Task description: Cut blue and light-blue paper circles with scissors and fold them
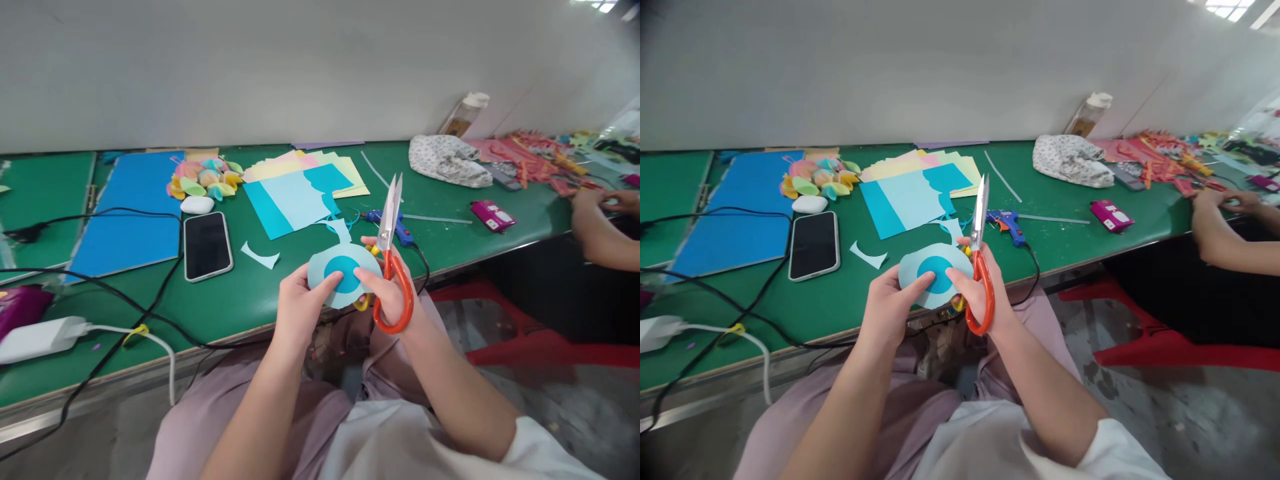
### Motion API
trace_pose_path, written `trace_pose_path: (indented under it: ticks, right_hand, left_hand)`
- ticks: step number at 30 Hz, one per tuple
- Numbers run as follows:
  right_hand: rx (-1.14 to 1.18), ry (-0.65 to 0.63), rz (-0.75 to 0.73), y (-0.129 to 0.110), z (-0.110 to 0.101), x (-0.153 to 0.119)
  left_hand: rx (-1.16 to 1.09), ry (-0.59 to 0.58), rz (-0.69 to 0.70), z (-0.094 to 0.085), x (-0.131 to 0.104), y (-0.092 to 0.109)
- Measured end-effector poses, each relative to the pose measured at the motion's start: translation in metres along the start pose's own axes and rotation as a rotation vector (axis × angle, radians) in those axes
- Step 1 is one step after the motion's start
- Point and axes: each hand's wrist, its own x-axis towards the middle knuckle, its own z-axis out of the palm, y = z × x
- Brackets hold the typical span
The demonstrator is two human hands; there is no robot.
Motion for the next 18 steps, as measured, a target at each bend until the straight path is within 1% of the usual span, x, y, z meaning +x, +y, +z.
trace_pose_path:
  ticks: [4,7,11,16,18]
  right_hand:
    - [-0.039,-0.022,-0.024,-0.001,0.000,0.002]
    - [-0.110,-0.045,-0.068,-0.003,-0.003,0.005]
    - [-0.213,-0.162,-0.113,-0.008,-0.009,0.009]
    - [-0.286,-0.257,-0.161,-0.016,-0.016,0.019]
    - [-0.301,-0.323,-0.170,-0.021,-0.017,0.026]
  left_hand:
    - [-0.017,-0.011,-0.022,-0.003,0.002,0.000]
    - [-0.015,-0.047,-0.078,-0.006,0.004,0.002]
    - [0.018,-0.086,-0.138,-0.008,0.005,0.007]
    - [0.078,-0.106,-0.135,-0.008,0.008,0.014]
    - [0.103,-0.134,-0.131,-0.009,0.010,0.020]
